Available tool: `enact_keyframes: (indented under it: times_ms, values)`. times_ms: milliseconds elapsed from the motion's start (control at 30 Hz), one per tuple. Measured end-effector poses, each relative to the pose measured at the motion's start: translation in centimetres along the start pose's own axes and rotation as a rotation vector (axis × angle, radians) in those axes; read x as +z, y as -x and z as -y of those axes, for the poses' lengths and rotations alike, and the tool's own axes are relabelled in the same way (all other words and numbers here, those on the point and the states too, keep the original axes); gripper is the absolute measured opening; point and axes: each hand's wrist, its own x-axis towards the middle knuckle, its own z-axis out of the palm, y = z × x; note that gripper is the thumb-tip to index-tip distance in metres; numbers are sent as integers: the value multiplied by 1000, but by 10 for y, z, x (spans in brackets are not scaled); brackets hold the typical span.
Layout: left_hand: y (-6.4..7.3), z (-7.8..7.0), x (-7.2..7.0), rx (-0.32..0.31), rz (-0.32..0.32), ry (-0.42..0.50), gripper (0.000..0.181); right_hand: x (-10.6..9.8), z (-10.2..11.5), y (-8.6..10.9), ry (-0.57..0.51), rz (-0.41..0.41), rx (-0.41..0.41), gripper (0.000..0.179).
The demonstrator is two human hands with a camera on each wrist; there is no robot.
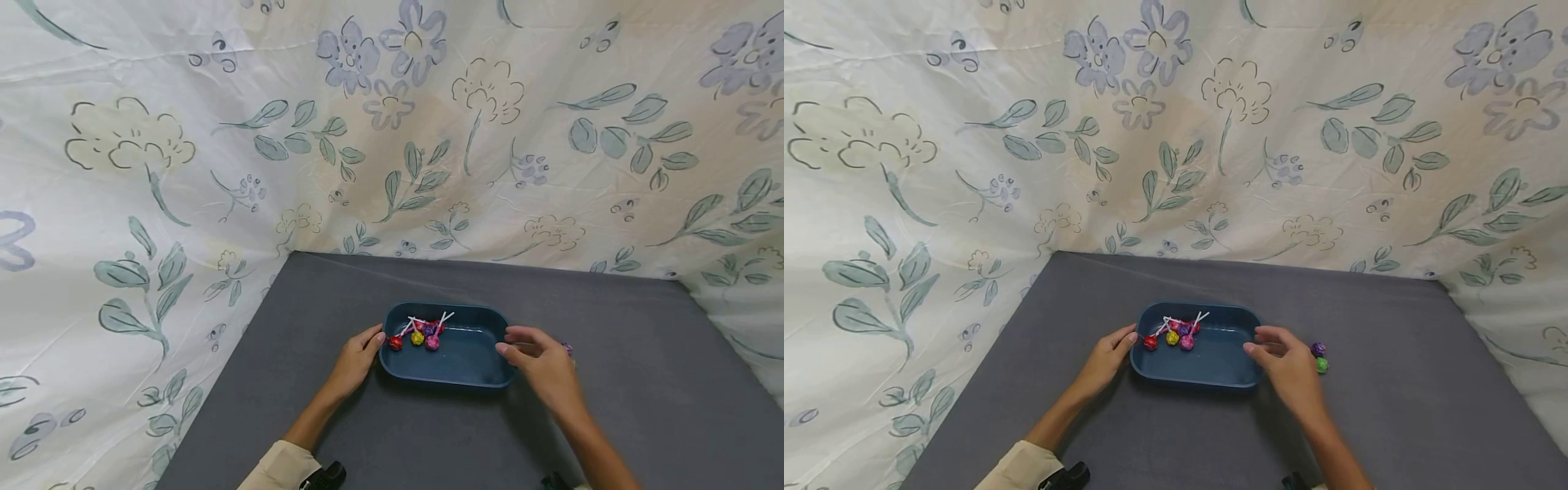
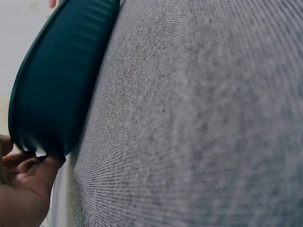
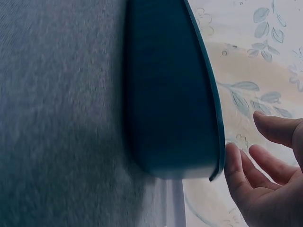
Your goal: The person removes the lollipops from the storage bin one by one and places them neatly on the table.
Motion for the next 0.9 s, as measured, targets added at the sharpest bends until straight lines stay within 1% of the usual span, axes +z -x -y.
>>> enact_keyframes:
  times_ms: [167, 367, 567, 733, 900]
  values:
    - [1, -1, 0, -3, 4, -17, 45, 9, 4, -1, -30, 36, 9, 60]
    - [2, 0, 0, -7, 6, -46, 46, 19, 7, -3, -56, 39, -28, 53]
    - [3, -1, 0, -22, 8, -8, 47, 28, 11, -4, -62, 42, -49, 52]
    - [4, -1, 0, -8, 4, 4, 47, 35, 15, -6, -60, 45, -55, 47]
    - [3, -1, 0, -15, 0, 25, 47, 40, 17, -9, -53, 47, -58, 47]
